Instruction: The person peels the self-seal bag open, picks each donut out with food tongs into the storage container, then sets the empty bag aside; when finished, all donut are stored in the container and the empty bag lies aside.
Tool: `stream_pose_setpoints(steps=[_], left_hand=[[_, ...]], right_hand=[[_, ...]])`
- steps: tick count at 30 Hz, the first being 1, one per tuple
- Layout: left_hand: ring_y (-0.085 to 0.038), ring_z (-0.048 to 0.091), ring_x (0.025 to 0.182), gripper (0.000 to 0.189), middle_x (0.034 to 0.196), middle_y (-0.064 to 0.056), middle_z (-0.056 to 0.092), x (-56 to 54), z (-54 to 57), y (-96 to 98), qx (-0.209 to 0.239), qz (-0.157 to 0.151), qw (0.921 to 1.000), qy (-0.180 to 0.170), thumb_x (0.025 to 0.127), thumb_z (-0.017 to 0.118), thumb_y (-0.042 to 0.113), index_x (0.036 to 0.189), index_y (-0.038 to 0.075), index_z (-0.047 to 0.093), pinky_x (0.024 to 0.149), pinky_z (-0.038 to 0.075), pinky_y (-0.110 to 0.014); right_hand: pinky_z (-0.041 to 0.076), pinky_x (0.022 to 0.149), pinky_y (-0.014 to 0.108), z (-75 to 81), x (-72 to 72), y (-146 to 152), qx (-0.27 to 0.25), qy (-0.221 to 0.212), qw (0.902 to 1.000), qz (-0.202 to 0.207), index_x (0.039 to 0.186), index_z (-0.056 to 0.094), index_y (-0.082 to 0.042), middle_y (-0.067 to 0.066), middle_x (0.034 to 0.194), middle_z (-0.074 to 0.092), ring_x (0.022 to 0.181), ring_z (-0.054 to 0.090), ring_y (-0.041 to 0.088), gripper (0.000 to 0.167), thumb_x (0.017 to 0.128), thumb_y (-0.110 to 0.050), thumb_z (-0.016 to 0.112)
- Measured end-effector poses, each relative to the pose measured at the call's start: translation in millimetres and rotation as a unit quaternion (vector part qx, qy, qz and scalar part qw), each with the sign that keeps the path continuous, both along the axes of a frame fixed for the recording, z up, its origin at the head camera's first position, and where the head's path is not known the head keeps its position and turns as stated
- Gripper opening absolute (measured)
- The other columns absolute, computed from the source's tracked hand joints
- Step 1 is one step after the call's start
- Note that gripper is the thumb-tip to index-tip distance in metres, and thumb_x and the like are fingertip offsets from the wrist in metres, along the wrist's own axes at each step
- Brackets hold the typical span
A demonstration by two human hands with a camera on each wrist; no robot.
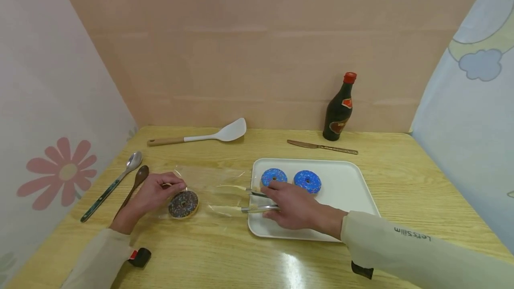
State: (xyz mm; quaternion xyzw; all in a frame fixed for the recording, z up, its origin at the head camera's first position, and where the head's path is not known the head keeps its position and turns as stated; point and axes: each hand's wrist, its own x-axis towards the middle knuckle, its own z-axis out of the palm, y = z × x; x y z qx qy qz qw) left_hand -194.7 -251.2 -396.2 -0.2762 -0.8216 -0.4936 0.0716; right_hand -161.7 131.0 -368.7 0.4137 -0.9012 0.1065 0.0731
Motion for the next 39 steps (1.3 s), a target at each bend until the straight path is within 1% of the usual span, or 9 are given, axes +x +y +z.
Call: stream_pose_setpoints(steps=[6, 12, 19, 23, 25, 30, 34, 39], left_hand=[[-0.01, 0.059, 0.072, 0.01, 0.082, -0.007, 0.065, 0.6, -1.5, 1.5, 0.002, -0.001, 0.9999, 0.014, 0.086, 0.064, -0.008, 0.086, -0.004, 0.072, 0.059, 0.051, -0.024], [-0.01, 0.059, 0.072, 0.008, 0.082, -0.006, 0.065, 0.8, -0.5, 2.0, -0.006, 0.005, 1.0, 0.004, 0.087, 0.064, -0.005, 0.087, -0.005, 0.072, 0.06, 0.05, -0.024], [-0.01, 0.058, 0.072, 0.009, 0.081, -0.007, 0.065, 0.9, -1.3, 1.9, -0.007, 0.006, 0.9999, 0.003, 0.087, 0.064, -0.006, 0.086, -0.004, 0.072, 0.06, 0.05, -0.024], [-0.01, 0.058, 0.071, 0.01, 0.08, -0.009, 0.064, 1.5, -2.6, 2.6, -0.008, 0.012, 0.9998, 0.011, 0.085, 0.063, -0.011, 0.085, -0.006, 0.072, 0.059, 0.049, -0.022], [-0.01, 0.057, 0.07, 0.01, 0.079, -0.011, 0.064, 4.6, 1.0, 5.5, -0.006, 0.014, 0.9998, 0.015, 0.084, 0.062, -0.014, 0.084, -0.008, 0.071, 0.058, 0.049, -0.022], [-0.009, 0.057, 0.07, 0.008, 0.077, -0.011, 0.063, 15.3, 16.7, 15.0, -0.004, 0.016, 0.9996, 0.024, 0.084, 0.062, -0.015, 0.084, -0.011, 0.069, 0.059, 0.049, -0.021], [-0.01, 0.058, 0.07, 0.008, 0.077, -0.013, 0.063, 17.0, 19.3, 16.7, -0.004, 0.017, 0.9995, 0.027, 0.084, 0.062, -0.015, 0.083, -0.011, 0.068, 0.059, 0.049, -0.022], [-0.01, 0.058, 0.07, 0.008, 0.077, -0.015, 0.063, 17.0, 19.3, 17.1, -0.006, 0.024, 0.9996, 0.017, 0.083, 0.062, -0.015, 0.083, -0.011, 0.069, 0.059, 0.05, -0.022]], right_hand=[[0.048, 0.062, 0.031, -0.5, -6.0, -13, 0.009, -0.003, 0.9998, 0.015, 0.121, 0.06, -0.007, 0.0, 0.105, 0.055, 0.081, 0.054, 0.014, 0.047, 0.086, -0.037, 0.069], [0.047, 0.058, 0.029, -0.9, -8.7, -20, 0.02, -0.013, 0.9997, 0.01, 0.124, 0.06, -0.011, -0.003, 0.105, 0.054, 0.082, 0.054, 0.012, 0.049, 0.086, -0.04, 0.068], [0.047, 0.062, 0.031, 0.1, -12.0, -24, 0.03, -0.016, 0.9992, 0.019, 0.126, 0.057, -0.01, -0.001, 0.107, 0.054, 0.086, 0.053, 0.014, 0.05, 0.086, -0.039, 0.068], [0.047, 0.067, 0.031, -1.8, -13.4, -26, 0.032, -0.007, 0.9991, 0.028, 0.126, 0.056, -0.009, 0.0, 0.106, 0.053, 0.087, 0.052, 0.014, 0.051, 0.086, -0.039, 0.068], [0.047, 0.069, 0.031, -3.6, -14.4, -27, 0.034, -0.003, 0.999, 0.029, 0.127, 0.056, -0.009, 0.0, 0.107, 0.053, 0.089, 0.052, 0.015, 0.052, 0.086, -0.039, 0.068], [0.046, 0.073, 0.032, -7.0, -16.5, -31, 0.03, 0.004, 0.9991, 0.031, 0.126, 0.056, -0.009, 0.001, 0.106, 0.054, 0.09, 0.052, 0.015, 0.052, 0.085, -0.038, 0.069], [0.045, 0.072, 0.032, -7.8, -17.4, -34, 0.022, 0.003, 0.999, 0.038, 0.126, 0.057, -0.008, 0.0, 0.104, 0.054, 0.088, 0.052, 0.015, 0.052, 0.084, -0.037, 0.07], [0.045, 0.072, 0.031, -8.8, -17.3, -37, 0.021, -0.015, 0.9988, 0.042, 0.127, 0.055, -0.007, 0.001, 0.105, 0.053, 0.088, 0.052, 0.016, 0.052, 0.086, -0.036, 0.069]])
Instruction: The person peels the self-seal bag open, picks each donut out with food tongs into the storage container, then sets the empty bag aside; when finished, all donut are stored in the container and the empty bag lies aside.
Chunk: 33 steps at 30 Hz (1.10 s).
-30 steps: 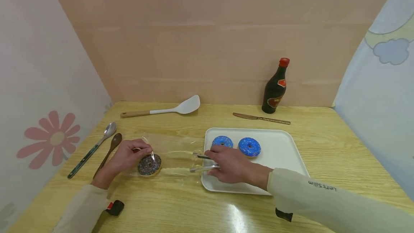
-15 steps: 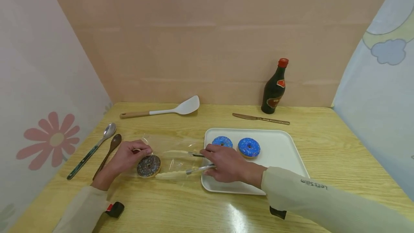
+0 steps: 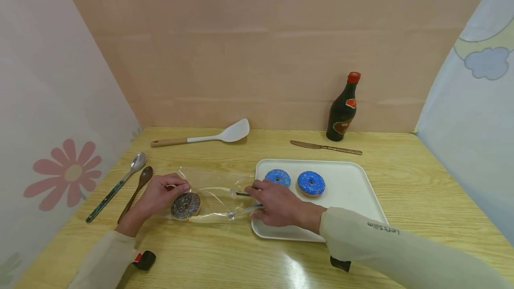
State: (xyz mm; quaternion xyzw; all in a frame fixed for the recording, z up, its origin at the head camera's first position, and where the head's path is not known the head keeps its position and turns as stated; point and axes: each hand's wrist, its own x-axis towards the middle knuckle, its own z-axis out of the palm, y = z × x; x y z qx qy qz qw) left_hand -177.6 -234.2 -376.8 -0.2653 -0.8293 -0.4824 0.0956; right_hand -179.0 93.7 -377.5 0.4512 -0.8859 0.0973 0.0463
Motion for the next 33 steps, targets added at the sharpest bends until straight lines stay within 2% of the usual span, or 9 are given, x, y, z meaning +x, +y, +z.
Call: stream_pose_setpoints(steps=[10, 16, 24, 29, 33], left_hand=[[-0.012, 0.059, 0.07, 0.007, 0.076, -0.016, 0.063, 0.4, 1.2, 0.6, 0.0, 0.001, 1.0, 0.001, 0.083, 0.062, -0.016, 0.083, -0.012, 0.068, 0.059, 0.049, -0.022], [-0.016, 0.057, 0.068, 0.008, 0.076, -0.017, 0.063, 1.0, 1.2, -1.0, -0.007, 0.009, 0.9999, 0.001, 0.083, 0.062, -0.015, 0.084, -0.011, 0.069, 0.058, 0.048, -0.023], [-0.02, 0.056, 0.066, 0.007, 0.077, -0.016, 0.064, 0.7, 1.5, -1.4, -0.016, 0.017, 0.9997, 0.007, 0.083, 0.063, -0.015, 0.084, -0.012, 0.069, 0.057, 0.047, -0.023], [-0.019, 0.057, 0.069, 0.007, 0.078, -0.015, 0.064, 0.5, 1.4, -2.5, -0.023, 0.017, 0.9996, 0.002, 0.084, 0.063, -0.013, 0.086, -0.012, 0.069, 0.058, 0.048, -0.025], [-0.018, 0.057, 0.068, 0.007, 0.079, -0.014, 0.064, 0.8, 1.8, -2.2, -0.026, 0.018, 0.9995, -0.002, 0.085, 0.063, -0.012, 0.086, -0.011, 0.07, 0.058, 0.048, -0.026]], right_hand=[[0.046, 0.076, 0.031, -3.6, 5.3, 1, -0.002, 0.001, 1.0, -0.002, 0.126, 0.055, -0.006, 0.002, 0.107, 0.053, 0.089, 0.052, 0.016, 0.05, 0.087, -0.035, 0.068], [0.047, 0.068, 0.03, -2.8, 9.6, 7, -0.014, 0.0, 0.9998, -0.014, 0.125, 0.055, -0.007, 0.002, 0.105, 0.053, 0.086, 0.052, 0.015, 0.05, 0.086, -0.035, 0.069], [0.047, 0.061, 0.029, -6.9, 15.9, 25, -0.038, 0.023, 0.9984, -0.036, 0.122, 0.057, -0.008, -0.001, 0.098, 0.05, 0.079, 0.051, 0.013, 0.052, 0.082, -0.036, 0.073], [0.047, 0.068, 0.031, -4.4, 21.8, 39, -0.035, 0.006, 0.998, -0.052, 0.132, 0.053, -0.005, 0.001, 0.103, 0.051, 0.081, 0.052, 0.014, 0.061, 0.084, -0.037, 0.071], [0.048, 0.07, 0.033, -1.0, 26.6, 49, -0.034, 0.006, 0.9976, -0.06, 0.133, 0.053, -0.006, 0.003, 0.107, 0.052, 0.083, 0.054, 0.016, 0.061, 0.085, -0.037, 0.071]])
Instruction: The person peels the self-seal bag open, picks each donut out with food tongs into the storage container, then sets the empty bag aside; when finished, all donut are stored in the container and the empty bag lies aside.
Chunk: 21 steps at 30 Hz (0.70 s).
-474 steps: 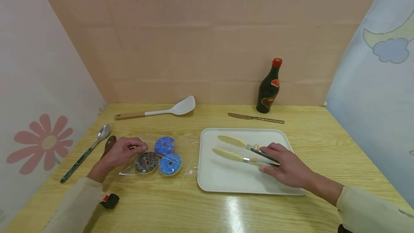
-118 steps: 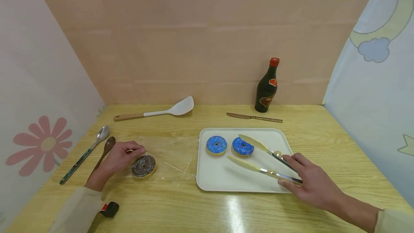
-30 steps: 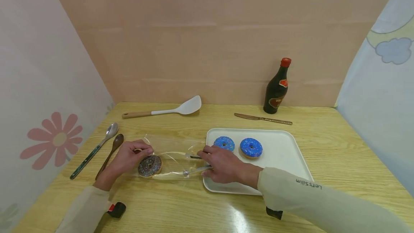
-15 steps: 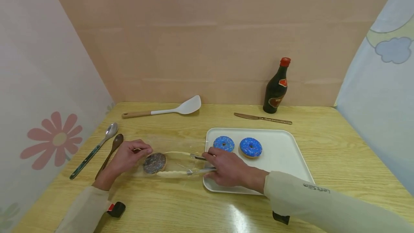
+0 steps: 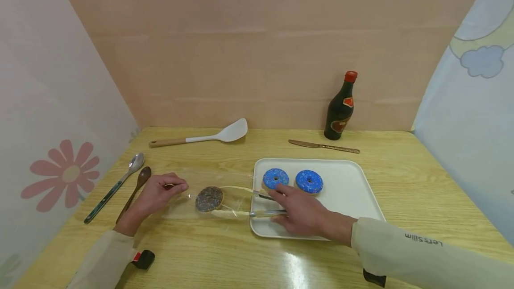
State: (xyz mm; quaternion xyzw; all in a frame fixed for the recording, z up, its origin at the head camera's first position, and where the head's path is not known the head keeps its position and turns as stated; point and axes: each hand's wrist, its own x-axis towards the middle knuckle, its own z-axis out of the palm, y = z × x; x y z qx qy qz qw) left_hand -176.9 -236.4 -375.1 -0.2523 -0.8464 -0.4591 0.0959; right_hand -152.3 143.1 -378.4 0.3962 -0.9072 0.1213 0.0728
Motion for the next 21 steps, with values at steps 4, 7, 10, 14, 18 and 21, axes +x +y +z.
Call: stream_pose_setpoints(steps=[4, 7, 10, 14, 18, 21], left_hand=[[-0.017, 0.057, 0.067, 0.007, 0.078, -0.013, 0.064, 0.2, -0.1, -0.5, -0.005, 0.006, 1.0, 0.004, 0.084, 0.063, -0.012, 0.086, -0.01, 0.07, 0.057, 0.047, -0.024], [-0.014, 0.056, 0.067, 0.007, 0.077, -0.012, 0.064, -2.2, -4.3, -3.0, -0.002, 0.007, 0.9999, 0.013, 0.084, 0.064, -0.012, 0.085, -0.01, 0.07, 0.058, 0.047, -0.023], [-0.012, 0.055, 0.067, 0.006, 0.076, -0.011, 0.065, -5.1, -8.6, -5.5, 0.013, -0.002, 0.9996, 0.024, 0.082, 0.065, -0.014, 0.084, -0.01, 0.07, 0.058, 0.046, -0.021], [-0.012, 0.055, 0.066, 0.006, 0.076, -0.013, 0.064, -2.5, -3.8, -4.9, 0.014, -0.009, 0.9993, 0.032, 0.081, 0.065, -0.015, 0.083, -0.012, 0.069, 0.058, 0.046, -0.021], [-0.012, 0.057, 0.067, 0.005, 0.076, -0.011, 0.065, -5.2, -8.7, -9.9, -0.001, 0.001, 0.9996, 0.028, 0.081, 0.066, -0.013, 0.085, -0.011, 0.07, 0.06, 0.047, -0.02], [-0.011, 0.058, 0.069, 0.007, 0.077, -0.009, 0.066, -11.4, -19.8, -17.6, 0.0, 0.007, 0.9997, 0.025, 0.081, 0.067, -0.012, 0.085, -0.009, 0.071, 0.062, 0.049, -0.02]], right_hand=[[0.048, 0.064, 0.031, 0.9, 4.5, 12, -0.01, 0.007, 0.9999, -0.006, 0.128, 0.055, -0.007, 0.001, 0.105, 0.052, 0.077, 0.053, 0.013, 0.056, 0.083, -0.035, 0.072], [0.047, 0.06, 0.029, 0.5, 9.8, 24, -0.028, 0.016, 0.9994, -0.01, 0.125, 0.056, -0.008, -0.001, 0.102, 0.051, 0.073, 0.05, 0.01, 0.054, 0.081, -0.033, 0.074], [0.047, 0.061, 0.03, 0.2, 17.8, 38, -0.043, 0.027, 0.9985, -0.017, 0.122, 0.056, -0.009, -0.002, 0.102, 0.052, 0.076, 0.052, 0.01, 0.052, 0.08, -0.031, 0.076], [0.049, 0.064, 0.032, -0.3, 28.5, 57, -0.059, 0.044, 0.9969, -0.025, 0.122, 0.057, -0.007, -0.001, 0.107, 0.054, 0.08, 0.055, 0.01, 0.052, 0.078, -0.029, 0.077], [0.047, 0.063, 0.028, -0.4, 37.2, 74, -0.081, 0.064, 0.9943, -0.028, 0.122, 0.058, -0.006, -0.004, 0.105, 0.053, 0.077, 0.053, 0.007, 0.055, 0.076, -0.026, 0.079], [0.045, 0.061, 0.025, 1.1, 43.1, 85, -0.098, 0.08, 0.9918, -0.022, 0.121, 0.059, -0.006, -0.007, 0.103, 0.052, 0.075, 0.051, 0.005, 0.053, 0.076, -0.025, 0.079]])
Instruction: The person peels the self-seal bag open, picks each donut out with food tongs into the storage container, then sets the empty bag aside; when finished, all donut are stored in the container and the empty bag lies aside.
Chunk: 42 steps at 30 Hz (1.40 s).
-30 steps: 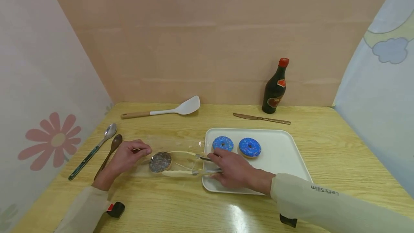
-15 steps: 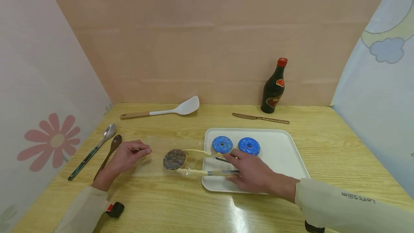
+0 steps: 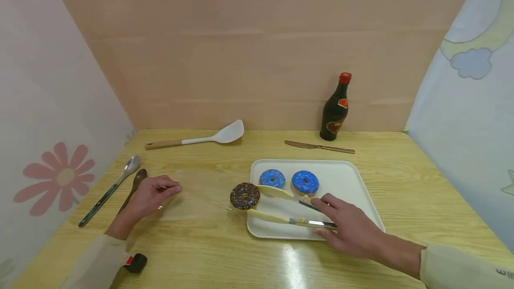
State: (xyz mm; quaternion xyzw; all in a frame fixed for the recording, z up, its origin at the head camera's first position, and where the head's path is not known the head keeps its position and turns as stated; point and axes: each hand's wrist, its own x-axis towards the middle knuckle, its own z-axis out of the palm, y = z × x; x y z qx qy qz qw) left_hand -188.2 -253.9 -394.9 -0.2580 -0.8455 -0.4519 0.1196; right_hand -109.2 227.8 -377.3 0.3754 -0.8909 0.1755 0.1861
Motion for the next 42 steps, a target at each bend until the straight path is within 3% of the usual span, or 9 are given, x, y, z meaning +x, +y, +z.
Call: stream_pose_setpoints(steps=[5, 12, 16, 27, 36, 42], left_hand=[[-0.009, 0.059, 0.071, 0.006, 0.078, -0.004, 0.067, -4.4, -6.7, -5.7, -0.001, -0.004, 1.0, -0.003, 0.082, 0.069, -0.007, 0.086, -0.005, 0.073, 0.063, 0.049, -0.02], [-0.01, 0.061, 0.072, 0.005, 0.08, 0.001, 0.067, -5.2, -6.8, -7.8, -0.023, 0.005, 0.9995, -0.018, 0.085, 0.07, 0.001, 0.088, 0.0, 0.074, 0.064, 0.05, -0.022], [-0.009, 0.059, 0.072, 0.005, 0.08, 0.002, 0.066, -6.0, -7.0, -6.3, -0.038, 0.004, 0.9989, -0.026, 0.085, 0.07, 0.002, 0.087, 0.001, 0.074, 0.062, 0.05, -0.024], [-0.007, 0.058, 0.068, 0.006, 0.078, 0.007, 0.065, -6.0, -4.1, -4.0, -0.089, 0.003, 0.9959, 0.013, 0.081, 0.074, 0.001, 0.082, 0.007, 0.075, 0.06, 0.048, -0.022], [-0.005, 0.057, 0.066, 0.009, 0.075, 0.012, 0.063, -4.6, -5.0, -1.9, -0.122, -0.012, 0.9925, 0.006, 0.08, 0.075, 0.003, 0.081, 0.012, 0.076, 0.059, 0.048, -0.025], [-0.005, 0.056, 0.065, 0.009, 0.075, 0.012, 0.062, -6.5, -5.8, 0.7, -0.122, -0.017, 0.9922, 0.018, 0.08, 0.075, 0.003, 0.081, 0.011, 0.076, 0.058, 0.047, -0.024]], right_hand=[[0.043, 0.062, 0.02, 1.6, 12.6, 18, -0.015, 0.02, 0.9997, -0.005, 0.119, 0.06, -0.007, -0.009, 0.103, 0.053, 0.074, 0.051, 0.003, 0.05, 0.077, -0.027, 0.079], [0.031, 0.06, 0.011, -5.3, 34.7, 43, -0.024, -0.003, 0.9986, -0.046, 0.12, 0.06, -0.005, -0.009, 0.101, 0.052, 0.068, 0.039, -0.005, 0.054, 0.074, -0.023, 0.082], [0.032, 0.062, 0.01, -12.3, 46.1, 57, -0.027, -0.003, 0.9976, -0.064, 0.121, 0.061, -0.004, -0.01, 0.101, 0.051, 0.073, 0.043, -0.004, 0.056, 0.072, -0.02, 0.083], [0.034, 0.057, 0.012, -10.3, 75.2, 97, -0.026, -0.005, 0.9869, -0.159, 0.122, 0.06, -0.006, -0.011, 0.106, 0.05, 0.074, 0.047, -0.003, 0.061, 0.068, -0.018, 0.085], [0.027, 0.049, 0.013, -13.5, 74.3, 129, -0.038, 0.002, 0.9743, -0.222, 0.114, 0.061, 0.0, -0.007, 0.095, 0.046, 0.061, 0.033, -0.005, 0.058, 0.065, -0.016, 0.086], [0.032, 0.049, 0.024, -18.9, 64.5, 147, -0.016, 0.008, 0.9693, -0.245, 0.112, 0.062, 0.002, -0.001, 0.093, 0.051, 0.062, 0.036, -0.002, 0.061, 0.061, -0.017, 0.088]])
